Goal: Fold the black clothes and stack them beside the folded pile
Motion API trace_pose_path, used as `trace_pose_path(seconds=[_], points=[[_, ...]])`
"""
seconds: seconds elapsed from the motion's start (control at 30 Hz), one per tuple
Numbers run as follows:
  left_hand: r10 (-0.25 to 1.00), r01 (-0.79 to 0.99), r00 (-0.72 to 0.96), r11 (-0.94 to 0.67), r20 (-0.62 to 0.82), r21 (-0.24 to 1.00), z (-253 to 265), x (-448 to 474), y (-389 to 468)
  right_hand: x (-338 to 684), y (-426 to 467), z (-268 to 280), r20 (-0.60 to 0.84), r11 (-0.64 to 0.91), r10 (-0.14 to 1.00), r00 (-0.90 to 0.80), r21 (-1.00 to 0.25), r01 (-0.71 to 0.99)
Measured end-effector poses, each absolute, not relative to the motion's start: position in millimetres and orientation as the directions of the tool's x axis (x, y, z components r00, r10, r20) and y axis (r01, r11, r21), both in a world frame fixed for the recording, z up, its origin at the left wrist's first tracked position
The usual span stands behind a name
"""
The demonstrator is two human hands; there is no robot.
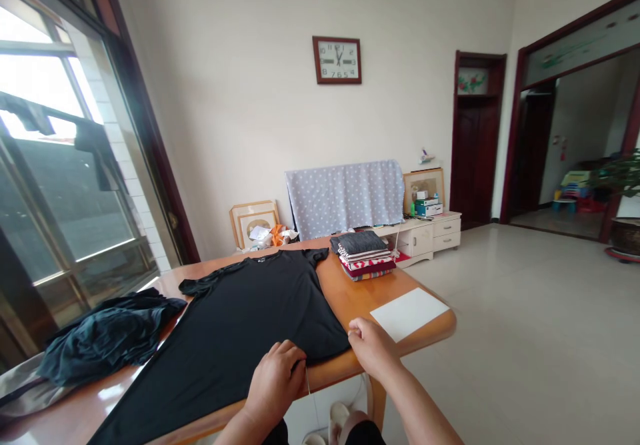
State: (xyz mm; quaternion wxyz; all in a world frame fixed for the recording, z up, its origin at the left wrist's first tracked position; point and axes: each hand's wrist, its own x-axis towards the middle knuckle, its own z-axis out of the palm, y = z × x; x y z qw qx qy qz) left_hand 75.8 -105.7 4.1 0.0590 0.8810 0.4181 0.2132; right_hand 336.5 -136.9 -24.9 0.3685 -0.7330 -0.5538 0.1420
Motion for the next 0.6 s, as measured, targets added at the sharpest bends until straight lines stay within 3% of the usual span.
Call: trace_pose_path(seconds=[0.17,0.37,0.6], points=[[0.813,0.728,0.490,-0.580,0.315,0.365,3.4,79.5,-103.8,331.2,-144.2,-18.3,0.219,-0.097,0.926,0.306,-0.647,0.757],[0.921,0.745,0.296,-0.388,0.253,0.542,3.3,78.4,-98.1,312.2,-154.1,-9.6,0.261,-0.065,0.938,0.230,-0.516,0.854],[0.878,0.687,0.285,-0.467,0.385,0.557,3.3,67.1,-106.0,288.1,-143.8,-19.4,0.354,-0.181,0.879,0.321,-0.375,0.909]])
